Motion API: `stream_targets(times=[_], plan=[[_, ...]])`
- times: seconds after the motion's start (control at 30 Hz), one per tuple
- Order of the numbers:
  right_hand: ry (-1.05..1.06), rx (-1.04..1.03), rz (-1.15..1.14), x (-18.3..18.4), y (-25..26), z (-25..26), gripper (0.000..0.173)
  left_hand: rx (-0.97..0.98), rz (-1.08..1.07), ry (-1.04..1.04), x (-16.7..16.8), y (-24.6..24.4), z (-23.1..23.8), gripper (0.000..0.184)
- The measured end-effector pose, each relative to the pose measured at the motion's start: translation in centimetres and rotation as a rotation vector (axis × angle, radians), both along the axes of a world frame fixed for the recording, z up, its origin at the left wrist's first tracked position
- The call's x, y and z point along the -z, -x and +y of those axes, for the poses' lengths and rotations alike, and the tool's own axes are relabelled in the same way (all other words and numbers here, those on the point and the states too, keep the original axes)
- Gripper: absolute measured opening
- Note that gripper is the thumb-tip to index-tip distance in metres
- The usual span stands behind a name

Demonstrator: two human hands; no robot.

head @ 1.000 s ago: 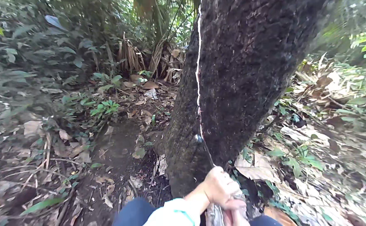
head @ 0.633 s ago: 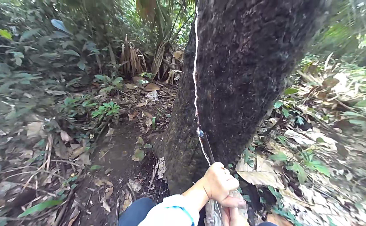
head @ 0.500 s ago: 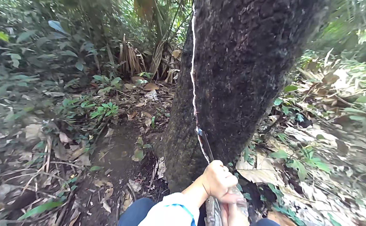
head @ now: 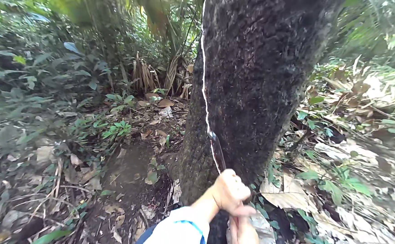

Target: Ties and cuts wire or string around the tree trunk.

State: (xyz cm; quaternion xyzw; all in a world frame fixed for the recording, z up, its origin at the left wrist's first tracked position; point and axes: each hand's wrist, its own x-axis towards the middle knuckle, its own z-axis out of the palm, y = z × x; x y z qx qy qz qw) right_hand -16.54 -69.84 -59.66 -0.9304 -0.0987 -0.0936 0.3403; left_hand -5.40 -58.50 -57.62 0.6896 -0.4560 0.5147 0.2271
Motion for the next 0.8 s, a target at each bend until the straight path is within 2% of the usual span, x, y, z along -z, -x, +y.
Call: stream_targets(times=[0.13, 0.4, 0.6, 0.73, 0.8], plan=[[0.042, -0.021, 0.108, 2.5, 1.5, -1.8, 0.04, 0.051, 0.025, 0.025, 3.4, 1.1, -1.4, 0.065], [0.065, 0.021, 0.103, 2.5, 1.1, -1.2, 0.038, 0.046, 0.016, 0.01, 3.3, 0.5, -1.1, 0.065], [0.034, 0.034, 0.101, 4.9, 0.7, -0.8, 0.038, 0.006, 0.008, -0.041, 5.0, 0.6, -1.0, 0.063], [0.022, 0.031, -0.086, 4.5, -2.6, 0.1, 0.032, -0.076, -0.026, -0.035, 2.4, -1.4, -0.1, 0.066], [0.036, 0.026, -0.074, 3.3, -2.9, 0.1, 0.03, -0.089, -0.039, -0.022, 1.6, -1.8, -0.1, 0.069]])
